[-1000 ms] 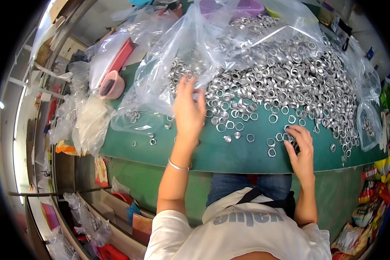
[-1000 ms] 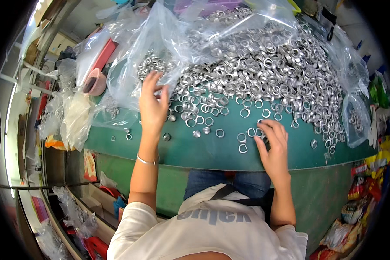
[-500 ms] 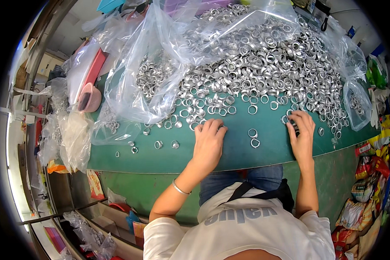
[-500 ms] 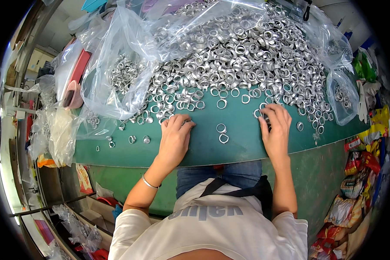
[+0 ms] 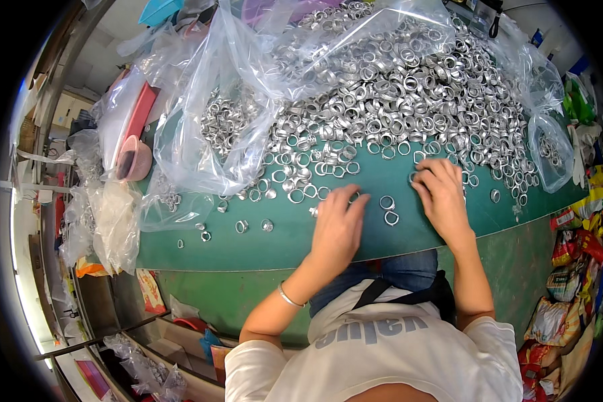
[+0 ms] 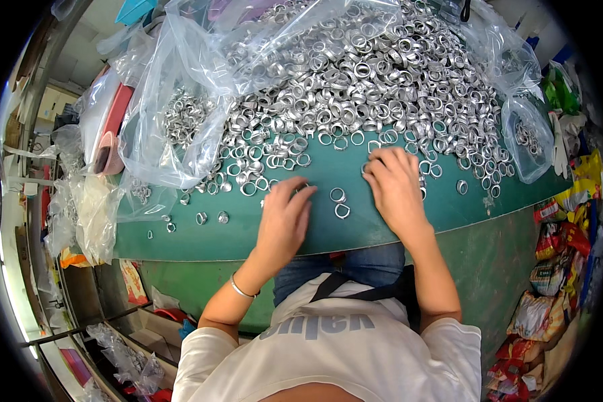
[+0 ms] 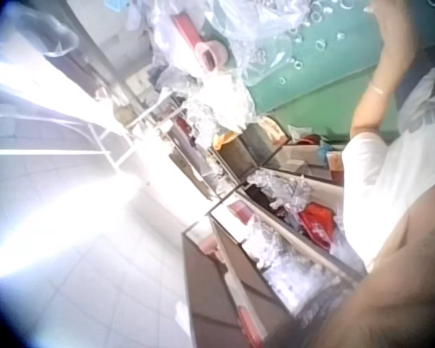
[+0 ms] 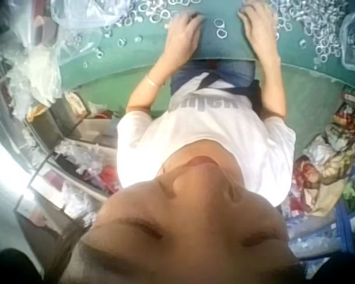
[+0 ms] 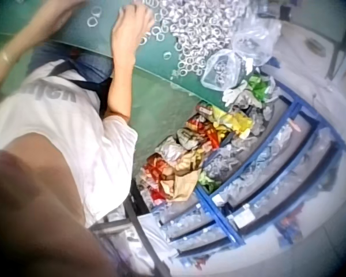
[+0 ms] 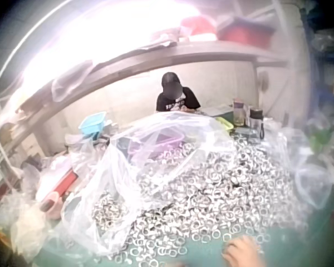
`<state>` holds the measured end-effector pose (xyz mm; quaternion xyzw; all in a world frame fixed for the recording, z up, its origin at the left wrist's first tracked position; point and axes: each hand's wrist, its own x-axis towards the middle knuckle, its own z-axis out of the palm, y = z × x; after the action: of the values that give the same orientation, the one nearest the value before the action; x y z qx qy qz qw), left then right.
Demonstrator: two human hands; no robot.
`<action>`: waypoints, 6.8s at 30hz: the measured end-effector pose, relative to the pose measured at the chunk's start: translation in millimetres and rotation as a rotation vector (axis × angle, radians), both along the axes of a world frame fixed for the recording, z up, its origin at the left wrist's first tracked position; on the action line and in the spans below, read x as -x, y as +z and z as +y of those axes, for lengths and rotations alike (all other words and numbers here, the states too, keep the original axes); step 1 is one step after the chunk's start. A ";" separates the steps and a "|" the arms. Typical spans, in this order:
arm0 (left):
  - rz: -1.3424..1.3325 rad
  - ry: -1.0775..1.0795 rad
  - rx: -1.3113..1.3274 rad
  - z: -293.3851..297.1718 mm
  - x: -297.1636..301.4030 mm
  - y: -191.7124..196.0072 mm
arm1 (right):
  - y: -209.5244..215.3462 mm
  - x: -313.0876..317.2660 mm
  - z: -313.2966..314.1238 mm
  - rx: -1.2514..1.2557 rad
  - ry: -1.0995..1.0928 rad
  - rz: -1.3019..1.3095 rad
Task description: The person is sorting and picking up small metal rings from a large pile on a green table by hand.
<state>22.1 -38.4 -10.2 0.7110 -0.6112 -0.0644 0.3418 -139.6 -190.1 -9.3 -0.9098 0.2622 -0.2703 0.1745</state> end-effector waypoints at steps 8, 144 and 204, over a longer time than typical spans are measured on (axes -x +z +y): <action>-0.182 -0.159 -0.061 -19.4 19.6 -8.3 | 11.2 41.8 29.6 -0.315 0.076 -0.119; 0.029 -0.116 -0.015 -21.0 -24.3 5.9 | -0.6 12.0 -16.8 0.127 0.114 0.002; -0.055 0.324 0.111 47.5 -12.7 -20.8 | 9.7 -21.6 19.7 -0.195 0.017 -0.101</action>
<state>34.8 9.1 -31.0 0.7816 -0.5004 0.0449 0.3697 -118.0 -170.4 0.4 -0.8759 0.2704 -0.2878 0.2773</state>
